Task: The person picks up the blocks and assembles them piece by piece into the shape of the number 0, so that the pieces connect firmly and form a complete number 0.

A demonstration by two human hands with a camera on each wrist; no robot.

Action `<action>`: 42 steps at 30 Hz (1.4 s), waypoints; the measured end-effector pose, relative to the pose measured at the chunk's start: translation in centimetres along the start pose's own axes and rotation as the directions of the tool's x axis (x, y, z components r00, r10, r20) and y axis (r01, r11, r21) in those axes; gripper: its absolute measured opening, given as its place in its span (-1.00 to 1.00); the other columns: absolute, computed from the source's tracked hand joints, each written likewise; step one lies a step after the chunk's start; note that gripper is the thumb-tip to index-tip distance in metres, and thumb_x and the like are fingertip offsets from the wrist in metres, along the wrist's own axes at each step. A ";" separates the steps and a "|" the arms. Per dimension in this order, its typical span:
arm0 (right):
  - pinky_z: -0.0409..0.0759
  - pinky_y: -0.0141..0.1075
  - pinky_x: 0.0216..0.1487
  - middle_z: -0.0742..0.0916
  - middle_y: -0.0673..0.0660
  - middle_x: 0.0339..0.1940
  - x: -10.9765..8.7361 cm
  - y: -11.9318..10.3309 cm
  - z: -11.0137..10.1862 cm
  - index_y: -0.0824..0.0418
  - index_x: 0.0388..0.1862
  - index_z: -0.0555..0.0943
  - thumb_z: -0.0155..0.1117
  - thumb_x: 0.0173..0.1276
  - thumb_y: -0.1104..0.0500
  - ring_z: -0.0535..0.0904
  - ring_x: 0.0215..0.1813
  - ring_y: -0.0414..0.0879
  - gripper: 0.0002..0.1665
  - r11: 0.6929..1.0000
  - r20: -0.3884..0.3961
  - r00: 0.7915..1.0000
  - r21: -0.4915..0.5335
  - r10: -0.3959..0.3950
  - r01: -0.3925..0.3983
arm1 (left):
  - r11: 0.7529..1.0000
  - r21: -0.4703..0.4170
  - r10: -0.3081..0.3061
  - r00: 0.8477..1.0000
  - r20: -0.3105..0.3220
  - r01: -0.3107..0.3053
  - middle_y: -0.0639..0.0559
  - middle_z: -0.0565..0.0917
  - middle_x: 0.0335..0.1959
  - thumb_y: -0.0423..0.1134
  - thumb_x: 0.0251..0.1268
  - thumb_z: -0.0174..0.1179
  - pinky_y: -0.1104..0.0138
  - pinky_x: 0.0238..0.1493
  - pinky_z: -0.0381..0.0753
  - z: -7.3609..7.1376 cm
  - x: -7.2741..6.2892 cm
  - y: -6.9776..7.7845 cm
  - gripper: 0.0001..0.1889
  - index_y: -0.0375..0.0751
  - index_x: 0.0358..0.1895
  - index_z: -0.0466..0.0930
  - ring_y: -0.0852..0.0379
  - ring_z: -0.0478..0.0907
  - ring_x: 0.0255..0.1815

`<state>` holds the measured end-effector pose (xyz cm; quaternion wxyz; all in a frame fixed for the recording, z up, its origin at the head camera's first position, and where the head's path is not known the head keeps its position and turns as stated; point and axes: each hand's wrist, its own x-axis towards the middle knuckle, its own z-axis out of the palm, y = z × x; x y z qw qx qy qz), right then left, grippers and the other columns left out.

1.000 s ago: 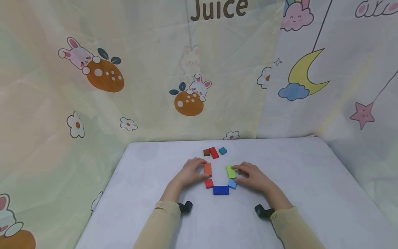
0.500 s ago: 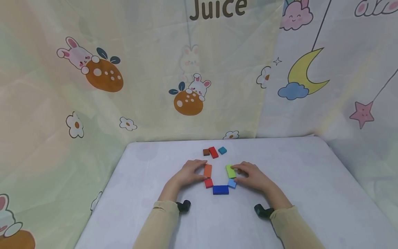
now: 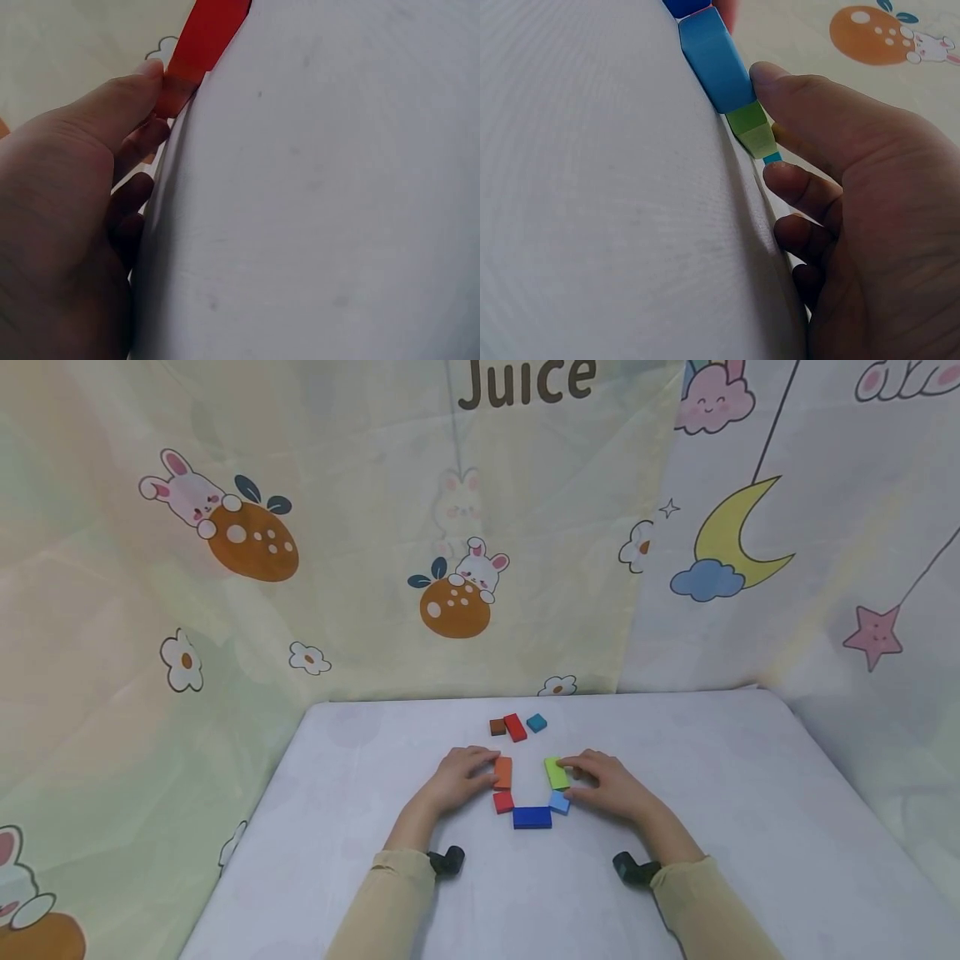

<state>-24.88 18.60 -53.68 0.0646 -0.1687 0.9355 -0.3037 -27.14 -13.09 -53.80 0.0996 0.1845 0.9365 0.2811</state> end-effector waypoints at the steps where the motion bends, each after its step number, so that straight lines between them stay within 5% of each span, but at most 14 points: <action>1: 0.51 -0.15 0.03 0.55 -0.11 -0.18 0.0 0.0 0.0 -0.20 0.29 0.53 0.42 0.20 -0.21 0.41 -0.03 -0.14 -0.35 1.000 -0.001 1.000 0.002 0.001 -0.001 | 1.000 0.003 -0.001 1.000 0.000 0.001 0.20 0.41 0.42 0.23 0.36 0.11 -0.06 0.43 0.32 0.0 0.0 0.0 -0.44 0.44 0.42 0.32 0.03 0.20 0.49; 33: 0.52 -0.06 0.11 0.56 -0.11 -0.18 0.2 0.3 -0.2 -0.18 0.31 0.52 0.42 0.20 -0.23 0.42 0.00 -0.11 -0.32 1.000 0.005 1.000 0.002 -0.001 0.001 | 0.999 0.033 0.044 0.998 -0.046 -0.043 0.15 0.43 0.40 0.28 0.27 0.18 -0.04 0.43 0.34 0.3 -0.1 0.0 -0.39 0.39 0.40 0.37 0.02 0.23 0.49; 42: 0.51 -0.13 0.06 0.56 -0.12 -0.16 0.1 0.1 -0.1 -0.21 0.30 0.53 0.42 0.20 -0.22 0.42 -0.02 -0.13 -0.34 1.000 0.012 1.000 0.010 0.023 -0.023 | 0.994 -0.090 0.058 0.993 -0.101 -0.068 0.19 0.40 0.40 0.27 0.30 0.16 -0.07 0.43 0.32 0.9 -1.5 -0.3 -0.48 0.54 0.34 0.39 0.06 0.22 0.49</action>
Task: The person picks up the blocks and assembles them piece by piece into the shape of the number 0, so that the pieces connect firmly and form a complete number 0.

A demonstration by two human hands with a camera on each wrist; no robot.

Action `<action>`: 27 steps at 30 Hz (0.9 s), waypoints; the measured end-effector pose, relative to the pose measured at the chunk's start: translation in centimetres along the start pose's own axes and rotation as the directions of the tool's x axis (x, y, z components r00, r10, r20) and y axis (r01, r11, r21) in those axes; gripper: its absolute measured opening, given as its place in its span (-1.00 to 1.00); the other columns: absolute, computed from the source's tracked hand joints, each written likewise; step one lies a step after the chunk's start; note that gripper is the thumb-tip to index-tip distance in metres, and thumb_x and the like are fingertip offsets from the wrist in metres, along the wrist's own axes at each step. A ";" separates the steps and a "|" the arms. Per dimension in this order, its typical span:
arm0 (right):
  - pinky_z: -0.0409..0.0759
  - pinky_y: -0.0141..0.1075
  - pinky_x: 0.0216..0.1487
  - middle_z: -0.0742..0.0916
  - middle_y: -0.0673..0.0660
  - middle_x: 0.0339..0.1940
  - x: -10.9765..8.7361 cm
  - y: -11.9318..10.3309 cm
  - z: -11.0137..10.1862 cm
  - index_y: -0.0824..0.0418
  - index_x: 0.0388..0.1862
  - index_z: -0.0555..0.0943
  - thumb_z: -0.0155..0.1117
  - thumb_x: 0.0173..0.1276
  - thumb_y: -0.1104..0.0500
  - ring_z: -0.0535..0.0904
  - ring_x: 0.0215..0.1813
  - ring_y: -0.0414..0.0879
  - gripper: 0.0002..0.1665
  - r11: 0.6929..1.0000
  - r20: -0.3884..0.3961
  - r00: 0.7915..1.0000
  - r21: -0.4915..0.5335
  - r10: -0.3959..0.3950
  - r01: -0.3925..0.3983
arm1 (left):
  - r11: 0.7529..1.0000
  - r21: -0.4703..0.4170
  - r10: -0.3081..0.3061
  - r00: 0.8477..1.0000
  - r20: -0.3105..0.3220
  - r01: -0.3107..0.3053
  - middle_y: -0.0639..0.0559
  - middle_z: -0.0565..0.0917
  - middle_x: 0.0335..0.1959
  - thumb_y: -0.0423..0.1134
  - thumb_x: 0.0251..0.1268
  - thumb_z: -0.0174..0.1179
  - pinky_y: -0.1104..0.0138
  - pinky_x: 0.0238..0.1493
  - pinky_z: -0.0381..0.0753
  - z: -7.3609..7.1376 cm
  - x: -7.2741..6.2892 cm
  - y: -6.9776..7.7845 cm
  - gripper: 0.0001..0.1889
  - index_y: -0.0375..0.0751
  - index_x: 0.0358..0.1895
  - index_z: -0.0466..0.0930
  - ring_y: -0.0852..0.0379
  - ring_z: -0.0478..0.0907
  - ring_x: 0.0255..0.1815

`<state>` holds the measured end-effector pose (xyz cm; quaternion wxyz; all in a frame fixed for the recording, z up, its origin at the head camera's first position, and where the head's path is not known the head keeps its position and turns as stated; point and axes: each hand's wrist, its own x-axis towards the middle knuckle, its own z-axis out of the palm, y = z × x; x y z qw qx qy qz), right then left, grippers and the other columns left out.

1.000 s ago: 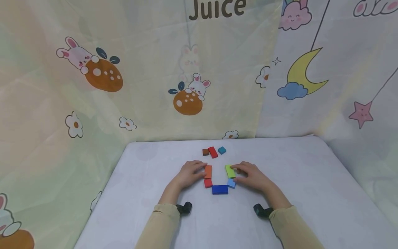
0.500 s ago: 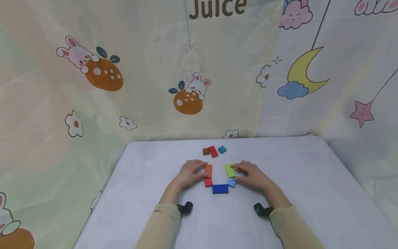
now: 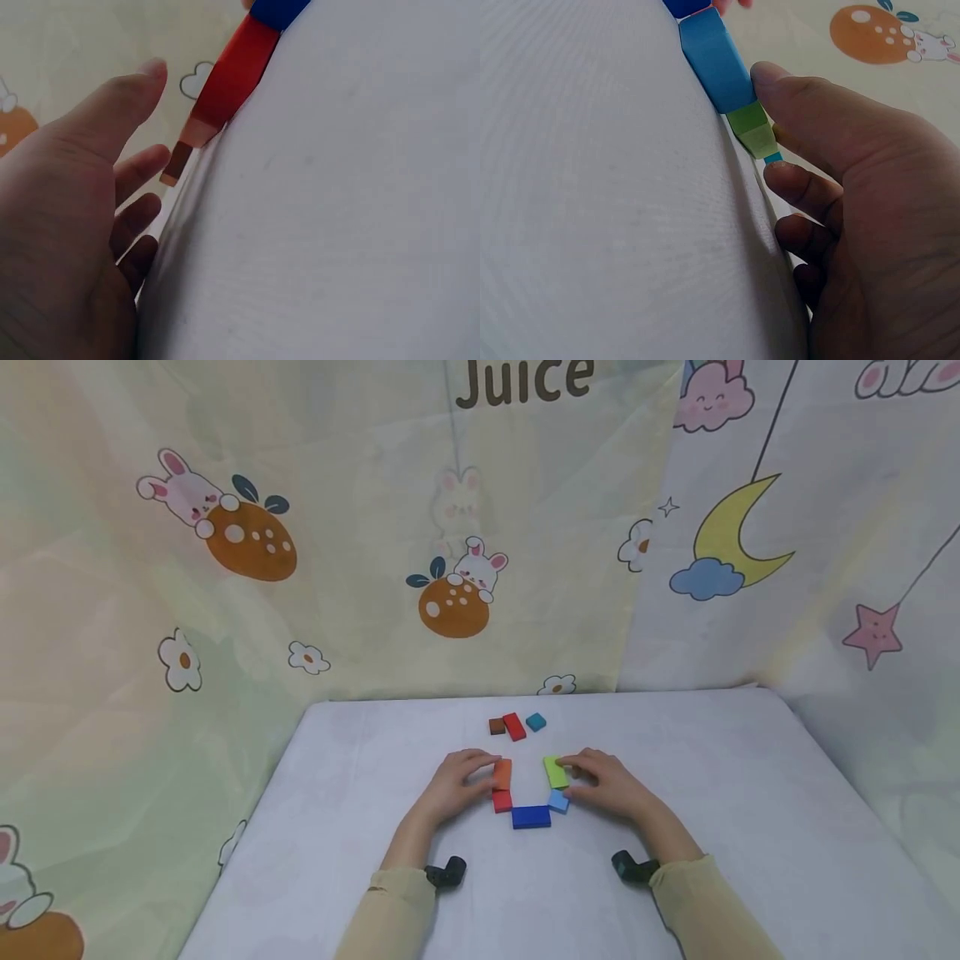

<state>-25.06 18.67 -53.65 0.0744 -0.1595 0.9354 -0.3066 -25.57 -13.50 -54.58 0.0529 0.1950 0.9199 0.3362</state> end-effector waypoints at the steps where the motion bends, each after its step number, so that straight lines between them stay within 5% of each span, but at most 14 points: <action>1: 0.51 -0.13 0.06 0.56 -0.12 -0.16 0.0 0.0 0.0 -0.22 0.30 0.53 0.42 0.20 -0.22 0.42 -0.02 -0.13 -0.34 1.000 0.000 1.000 0.000 -0.001 0.001 | 1.000 -0.012 0.013 1.000 0.001 -0.013 0.19 0.40 0.40 0.24 0.31 0.18 -0.08 0.44 0.31 0.0 -0.3 0.1 -0.49 0.53 0.33 0.40 0.06 0.21 0.50; 7: 0.52 -0.14 0.05 0.56 -0.12 -0.17 -0.1 0.0 0.0 -0.22 0.29 0.53 0.42 0.20 -0.21 0.42 -0.03 -0.14 -0.35 1.000 -0.005 1.000 0.004 0.002 -0.002 | 0.997 0.031 0.073 0.997 0.026 -0.074 0.23 0.35 0.45 0.19 0.36 0.15 -0.08 0.46 0.27 0.3 -1.6 0.6 -0.49 0.50 0.36 0.38 0.04 0.15 0.54; 17: 0.50 -0.15 0.05 0.56 -0.11 -0.18 -0.2 0.0 -0.1 -0.20 0.29 0.54 0.43 0.20 -0.20 0.42 -0.03 -0.13 -0.35 1.000 -0.002 1.000 0.002 -0.007 0.007 | 0.961 0.233 0.152 0.988 0.011 -0.151 0.17 0.37 0.45 0.25 0.40 0.04 -0.06 0.48 0.24 1.1 -1.7 0.4 -0.47 0.45 0.42 0.32 -0.02 0.23 0.50; 27: 0.54 -0.05 0.10 0.58 -0.10 -0.15 -0.4 -0.3 -0.3 -0.18 0.30 0.53 0.40 0.22 -0.22 0.44 -0.01 -0.13 -0.35 1.000 -0.008 1.000 -0.007 -0.025 0.025 | 0.965 0.232 0.121 0.992 0.026 -0.124 0.23 0.29 0.50 0.32 0.35 0.06 -0.03 0.53 0.17 1.2 -1.9 0.4 -0.43 0.56 0.42 0.25 0.05 0.16 0.54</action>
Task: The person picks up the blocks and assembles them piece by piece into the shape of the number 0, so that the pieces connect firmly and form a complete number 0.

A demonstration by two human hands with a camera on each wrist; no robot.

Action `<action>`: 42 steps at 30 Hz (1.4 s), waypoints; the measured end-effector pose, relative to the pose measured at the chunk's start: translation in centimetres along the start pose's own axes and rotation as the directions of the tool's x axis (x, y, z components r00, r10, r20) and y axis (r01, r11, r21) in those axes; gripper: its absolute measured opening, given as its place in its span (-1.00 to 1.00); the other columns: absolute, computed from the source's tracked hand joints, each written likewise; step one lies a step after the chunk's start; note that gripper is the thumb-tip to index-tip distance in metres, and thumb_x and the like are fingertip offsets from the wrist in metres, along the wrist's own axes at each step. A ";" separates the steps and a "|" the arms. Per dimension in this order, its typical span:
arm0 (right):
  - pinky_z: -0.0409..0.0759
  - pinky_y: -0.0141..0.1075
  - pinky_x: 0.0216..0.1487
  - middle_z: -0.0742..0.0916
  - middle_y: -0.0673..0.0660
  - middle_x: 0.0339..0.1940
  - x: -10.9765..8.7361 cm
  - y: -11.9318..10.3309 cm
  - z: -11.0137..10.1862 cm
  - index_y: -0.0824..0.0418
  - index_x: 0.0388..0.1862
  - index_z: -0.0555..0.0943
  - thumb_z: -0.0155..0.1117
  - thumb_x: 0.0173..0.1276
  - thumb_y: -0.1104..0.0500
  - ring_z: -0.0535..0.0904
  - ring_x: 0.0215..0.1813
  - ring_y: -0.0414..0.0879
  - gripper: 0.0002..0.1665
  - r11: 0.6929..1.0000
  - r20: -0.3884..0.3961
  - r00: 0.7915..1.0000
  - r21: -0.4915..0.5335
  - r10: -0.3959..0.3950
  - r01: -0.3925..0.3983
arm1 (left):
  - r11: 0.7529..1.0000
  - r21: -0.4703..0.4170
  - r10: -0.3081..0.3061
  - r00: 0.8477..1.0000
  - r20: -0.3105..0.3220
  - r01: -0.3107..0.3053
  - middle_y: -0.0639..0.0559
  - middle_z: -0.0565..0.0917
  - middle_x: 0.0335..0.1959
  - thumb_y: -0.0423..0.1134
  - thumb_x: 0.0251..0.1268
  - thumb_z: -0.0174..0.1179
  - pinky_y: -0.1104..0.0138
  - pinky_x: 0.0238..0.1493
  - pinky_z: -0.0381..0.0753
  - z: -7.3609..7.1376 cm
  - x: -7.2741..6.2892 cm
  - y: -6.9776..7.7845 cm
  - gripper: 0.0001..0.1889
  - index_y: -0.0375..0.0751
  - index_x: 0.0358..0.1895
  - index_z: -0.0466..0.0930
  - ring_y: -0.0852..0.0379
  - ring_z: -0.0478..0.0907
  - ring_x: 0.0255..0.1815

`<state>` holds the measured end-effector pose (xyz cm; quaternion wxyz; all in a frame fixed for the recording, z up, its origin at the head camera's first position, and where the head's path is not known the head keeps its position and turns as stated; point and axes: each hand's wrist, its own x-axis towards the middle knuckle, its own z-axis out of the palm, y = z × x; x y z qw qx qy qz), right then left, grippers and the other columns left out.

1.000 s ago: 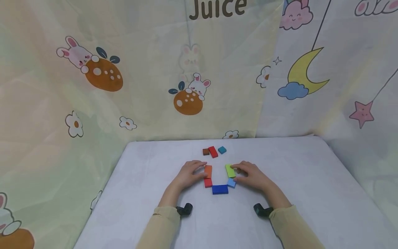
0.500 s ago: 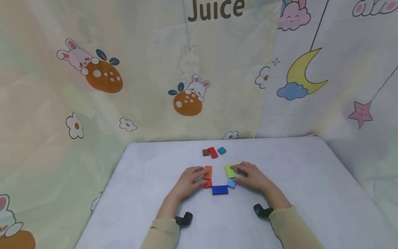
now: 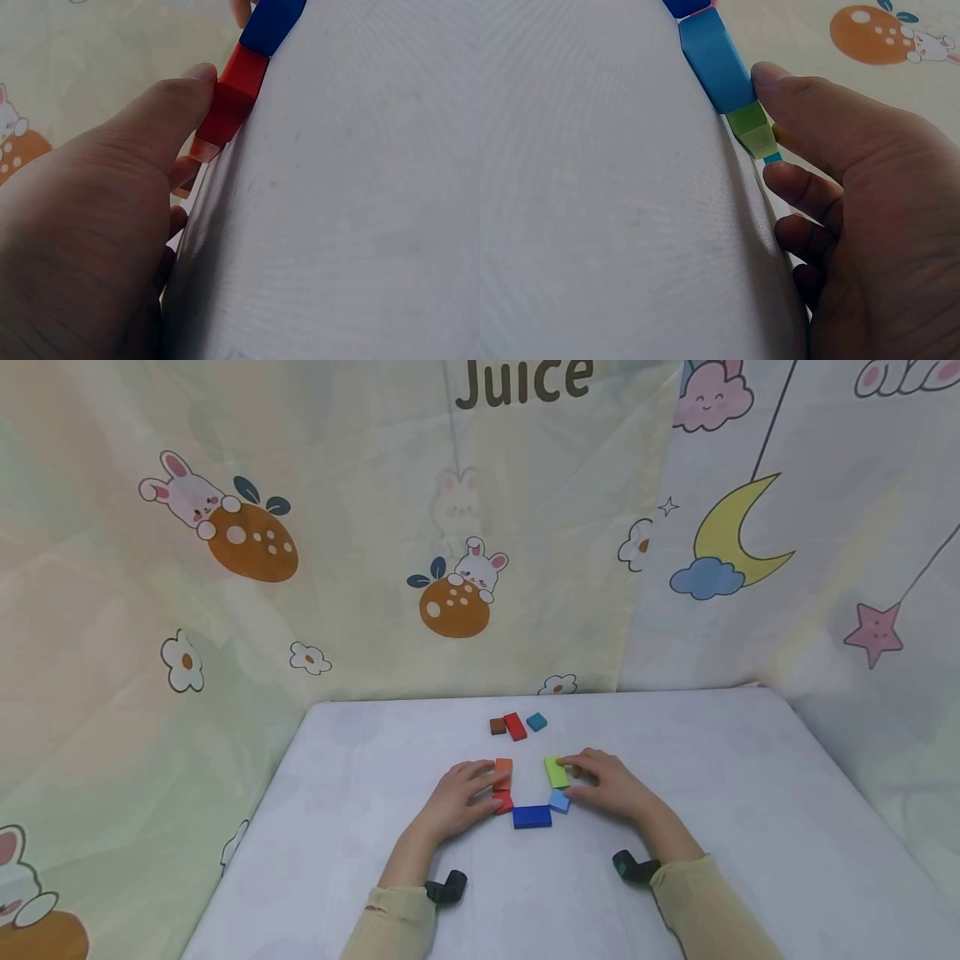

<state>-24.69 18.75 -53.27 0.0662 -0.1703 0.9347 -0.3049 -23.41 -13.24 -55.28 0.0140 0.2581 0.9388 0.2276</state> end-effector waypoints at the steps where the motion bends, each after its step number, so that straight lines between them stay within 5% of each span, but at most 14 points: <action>1: 0.54 -0.05 0.11 0.58 -0.10 -0.15 0.0 0.0 0.0 -0.18 0.30 0.54 0.41 0.21 -0.22 0.44 -0.01 -0.12 -0.35 1.000 0.000 1.000 0.003 0.006 -0.006 | 1.000 -0.001 -0.002 1.000 0.003 0.002 0.23 0.29 0.50 0.32 0.35 0.06 -0.03 0.53 0.16 0.0 0.0 0.1 -0.43 0.56 0.42 0.25 0.05 0.16 0.55; 21: 0.53 -0.05 0.14 0.57 -0.11 -0.16 0.2 0.0 0.0 -0.19 0.29 0.54 0.41 0.21 -0.22 0.43 0.00 -0.13 -0.35 1.000 0.009 1.000 0.007 0.010 -0.010 | 1.000 0.002 -0.001 0.999 -0.036 0.001 0.21 0.43 0.41 0.34 0.32 0.07 0.02 0.50 0.24 0.0 0.0 -0.1 -0.47 0.42 0.34 0.44 0.07 0.24 0.49; 29: 0.52 -0.06 0.11 0.57 -0.10 -0.17 0.2 0.1 0.0 -0.19 0.29 0.54 0.41 0.22 -0.21 0.43 -0.01 -0.12 -0.36 1.000 0.004 1.000 0.010 -0.002 0.002 | 1.000 -0.008 -0.017 1.000 -0.008 0.017 0.36 0.24 0.53 0.37 0.37 -0.04 -0.06 0.52 0.18 -0.1 -0.1 0.2 -0.44 0.45 0.41 0.33 0.01 0.14 0.57; 42: 0.52 -0.04 0.11 0.57 -0.10 -0.18 0.2 0.1 0.2 -0.18 0.28 0.55 0.42 0.20 -0.20 0.43 -0.02 -0.11 -0.36 1.000 -0.006 1.000 0.007 0.002 -0.002 | 0.999 -0.002 -0.050 0.999 -0.002 0.050 0.33 0.26 0.52 0.28 0.44 -0.06 -0.05 0.54 0.14 -0.3 -0.5 0.3 -0.48 0.40 0.42 0.33 0.00 0.11 0.58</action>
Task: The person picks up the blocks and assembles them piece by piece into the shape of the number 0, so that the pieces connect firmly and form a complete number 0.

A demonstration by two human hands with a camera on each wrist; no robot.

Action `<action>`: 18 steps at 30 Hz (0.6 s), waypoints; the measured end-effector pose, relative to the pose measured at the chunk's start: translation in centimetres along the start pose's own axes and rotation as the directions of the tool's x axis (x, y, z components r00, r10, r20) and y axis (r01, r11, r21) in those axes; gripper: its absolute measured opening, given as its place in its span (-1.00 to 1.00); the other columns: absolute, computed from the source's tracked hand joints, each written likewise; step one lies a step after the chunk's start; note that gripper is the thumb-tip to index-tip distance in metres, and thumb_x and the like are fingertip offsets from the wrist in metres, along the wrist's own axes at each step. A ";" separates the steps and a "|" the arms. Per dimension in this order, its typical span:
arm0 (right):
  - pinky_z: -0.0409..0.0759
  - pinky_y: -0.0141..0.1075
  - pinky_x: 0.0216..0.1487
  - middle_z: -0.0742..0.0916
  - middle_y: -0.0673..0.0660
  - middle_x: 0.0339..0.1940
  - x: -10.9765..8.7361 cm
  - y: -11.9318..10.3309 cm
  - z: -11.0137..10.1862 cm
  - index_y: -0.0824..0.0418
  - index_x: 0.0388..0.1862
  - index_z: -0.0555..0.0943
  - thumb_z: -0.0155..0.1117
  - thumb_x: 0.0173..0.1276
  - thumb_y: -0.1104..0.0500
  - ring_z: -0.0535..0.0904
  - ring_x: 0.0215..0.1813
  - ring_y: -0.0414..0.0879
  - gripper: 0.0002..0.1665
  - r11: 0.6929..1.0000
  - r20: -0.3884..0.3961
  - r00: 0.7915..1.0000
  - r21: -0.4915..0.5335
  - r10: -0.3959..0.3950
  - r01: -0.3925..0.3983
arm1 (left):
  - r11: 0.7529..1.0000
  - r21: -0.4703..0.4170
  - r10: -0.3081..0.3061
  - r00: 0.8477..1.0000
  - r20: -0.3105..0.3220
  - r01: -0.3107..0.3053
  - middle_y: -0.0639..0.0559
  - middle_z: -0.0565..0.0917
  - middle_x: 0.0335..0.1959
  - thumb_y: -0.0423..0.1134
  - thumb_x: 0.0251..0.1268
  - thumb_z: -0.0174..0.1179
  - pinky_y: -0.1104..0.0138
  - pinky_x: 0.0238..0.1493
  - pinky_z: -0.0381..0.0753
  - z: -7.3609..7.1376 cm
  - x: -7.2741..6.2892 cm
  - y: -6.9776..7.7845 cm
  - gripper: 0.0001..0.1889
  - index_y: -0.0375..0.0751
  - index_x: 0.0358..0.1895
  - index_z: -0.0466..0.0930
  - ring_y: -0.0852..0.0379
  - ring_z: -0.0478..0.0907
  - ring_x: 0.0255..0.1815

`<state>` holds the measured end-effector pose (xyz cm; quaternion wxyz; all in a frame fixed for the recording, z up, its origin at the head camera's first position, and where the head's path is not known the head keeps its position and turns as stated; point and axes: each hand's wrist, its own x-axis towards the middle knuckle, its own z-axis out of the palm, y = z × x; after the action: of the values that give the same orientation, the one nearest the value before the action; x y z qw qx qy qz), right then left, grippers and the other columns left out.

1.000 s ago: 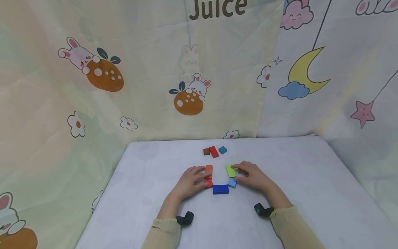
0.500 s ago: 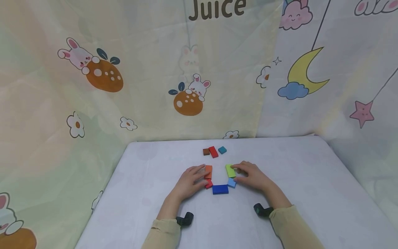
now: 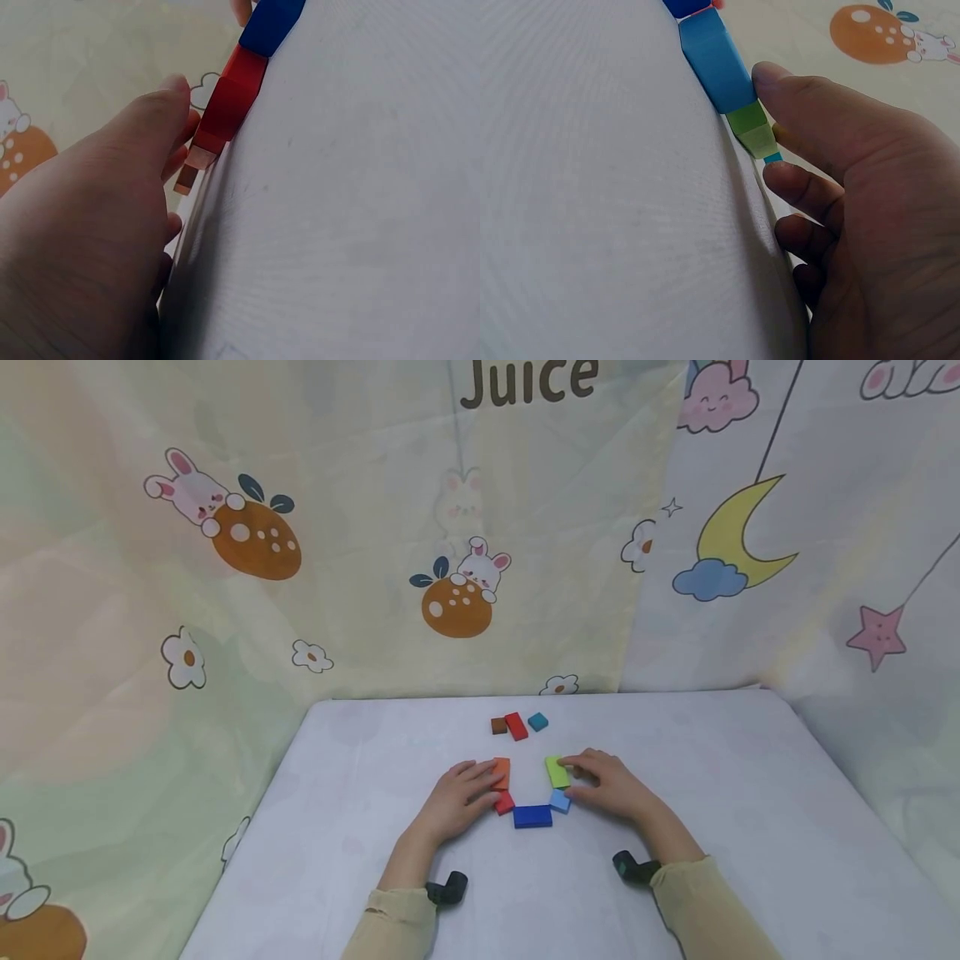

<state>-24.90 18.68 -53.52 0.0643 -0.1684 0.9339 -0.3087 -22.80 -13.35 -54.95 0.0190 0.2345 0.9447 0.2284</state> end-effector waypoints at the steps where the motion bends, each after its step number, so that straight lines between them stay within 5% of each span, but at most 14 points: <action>1: 0.53 -0.03 0.10 0.57 -0.09 -0.17 0.0 0.0 0.0 -0.17 0.28 0.55 0.42 0.21 -0.20 0.43 -0.02 -0.11 -0.35 1.000 0.001 1.000 -0.002 -0.005 0.005 | 1.000 0.002 0.002 1.000 -0.002 -0.002 0.33 0.27 0.52 0.29 0.44 -0.07 -0.04 0.54 0.14 0.0 0.0 0.0 -0.47 0.39 0.42 0.34 0.00 0.12 0.58; 18: 0.52 -0.06 0.11 0.56 -0.09 -0.17 -0.1 -0.3 -0.1 -0.17 0.30 0.53 0.41 0.22 -0.19 0.42 -0.02 -0.13 -0.36 1.000 0.009 1.000 -0.018 0.003 -0.002 | 0.999 0.006 0.046 0.997 -0.068 -0.046 0.28 0.35 0.48 0.24 0.39 0.07 -0.05 0.49 0.24 0.0 0.1 0.1 -0.46 0.31 0.40 0.39 0.00 0.26 0.49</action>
<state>-24.75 18.53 -53.27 0.0676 -0.1692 0.9366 -0.2993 -22.81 -13.25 -54.94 -0.0189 0.2484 0.9396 0.2347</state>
